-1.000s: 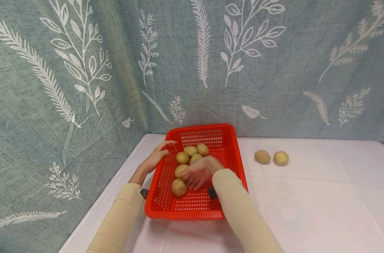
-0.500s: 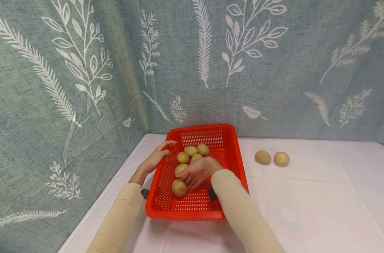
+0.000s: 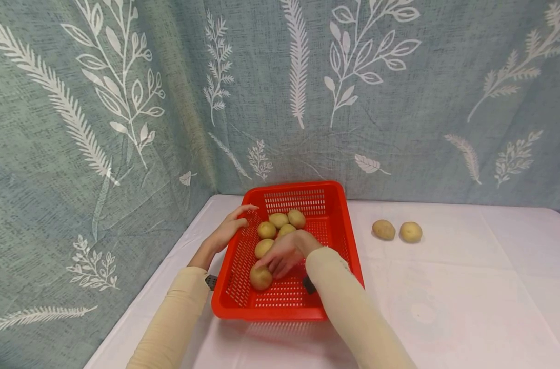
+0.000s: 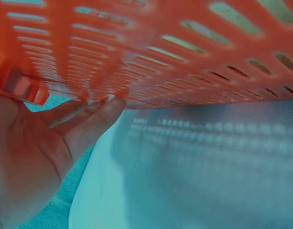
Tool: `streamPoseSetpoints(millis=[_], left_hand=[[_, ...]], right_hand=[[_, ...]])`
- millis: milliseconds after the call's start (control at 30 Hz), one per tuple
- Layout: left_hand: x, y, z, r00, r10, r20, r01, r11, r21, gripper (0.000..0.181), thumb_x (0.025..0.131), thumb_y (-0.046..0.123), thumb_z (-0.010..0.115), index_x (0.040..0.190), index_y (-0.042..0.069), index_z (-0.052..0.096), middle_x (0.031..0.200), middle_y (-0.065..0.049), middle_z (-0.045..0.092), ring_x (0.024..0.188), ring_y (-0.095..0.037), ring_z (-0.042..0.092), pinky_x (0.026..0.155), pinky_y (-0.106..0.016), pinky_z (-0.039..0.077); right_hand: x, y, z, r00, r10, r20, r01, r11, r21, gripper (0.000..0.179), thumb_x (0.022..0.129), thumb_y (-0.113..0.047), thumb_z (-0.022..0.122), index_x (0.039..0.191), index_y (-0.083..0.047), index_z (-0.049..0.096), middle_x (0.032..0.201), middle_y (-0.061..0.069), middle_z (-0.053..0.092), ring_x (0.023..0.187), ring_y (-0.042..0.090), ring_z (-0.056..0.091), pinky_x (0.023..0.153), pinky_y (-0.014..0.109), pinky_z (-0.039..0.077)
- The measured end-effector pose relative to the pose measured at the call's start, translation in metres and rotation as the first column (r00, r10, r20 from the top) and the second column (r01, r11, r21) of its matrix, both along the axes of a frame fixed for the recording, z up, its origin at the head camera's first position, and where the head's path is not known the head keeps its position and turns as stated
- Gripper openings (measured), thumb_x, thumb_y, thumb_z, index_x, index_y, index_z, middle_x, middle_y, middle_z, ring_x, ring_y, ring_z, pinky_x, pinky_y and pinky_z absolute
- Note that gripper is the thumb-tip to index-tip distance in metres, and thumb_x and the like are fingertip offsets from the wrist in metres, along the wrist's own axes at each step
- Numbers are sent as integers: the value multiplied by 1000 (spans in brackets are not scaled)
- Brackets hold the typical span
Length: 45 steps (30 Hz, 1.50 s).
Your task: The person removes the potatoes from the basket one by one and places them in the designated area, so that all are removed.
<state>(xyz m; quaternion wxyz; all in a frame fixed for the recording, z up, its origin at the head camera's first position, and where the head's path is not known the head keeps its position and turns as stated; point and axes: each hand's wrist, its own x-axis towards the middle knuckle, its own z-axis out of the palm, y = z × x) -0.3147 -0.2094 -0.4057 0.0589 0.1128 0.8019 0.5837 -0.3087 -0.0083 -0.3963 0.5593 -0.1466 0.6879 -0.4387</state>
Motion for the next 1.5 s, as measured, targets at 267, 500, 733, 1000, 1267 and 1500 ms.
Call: streamPoseSetpoints(millis=[267,500,733,1000,1267,1500], left_hand=[[1,0,1,1000,-9,1,9,1000,2,50,88,-2,33,138,-1,41,138,-23,38,113,-37,44,84,-30,43],[0,-1,0,1000,-11,3,11,1000,3,50,88,-2,32,137,-2,41,138,-24,38,114,-37,44,86,-32,43],[2,0,2,1000,-7,6,7,1000,-1,50,88,-2,32,138,-1,42,138,-23,38,114,-36,44,88,-34,43],[0,-1,0,1000,-3,7,3,1000,3,50,88,-1,33,138,0,42,136,-23,41,112,-35,47,87,-33,46],[0,-1,0,1000,2,9,-3,1000,10,50,88,-2,33,137,-1,41,134,-24,41,112,-36,46,86,-32,45],[-1,0,-1,1000,-3,9,3,1000,14,51,88,-1,33,137,0,42,134,-24,43,111,-35,48,85,-31,46]], right_hand=[[2,-4,0,994,62,-91,-60,998,18,25,90,-11,64,112,0,61,108,9,61,105,24,58,89,37,47],[5,-10,4,993,78,-92,-74,996,49,38,89,-9,64,125,-1,54,111,10,59,103,24,59,87,37,48],[9,-14,3,988,82,-130,-75,996,57,33,86,-3,66,118,-2,57,109,8,56,93,21,57,85,33,49],[10,-17,2,987,72,-143,-66,997,48,28,86,-2,66,113,-2,60,105,9,57,89,22,57,83,35,50],[10,-18,2,990,58,-132,-53,998,40,27,85,-1,67,111,-2,60,103,10,57,87,22,56,82,36,50],[10,-17,2,987,76,-142,-70,997,44,25,85,-1,66,110,-2,61,103,9,57,87,21,56,83,34,50]])
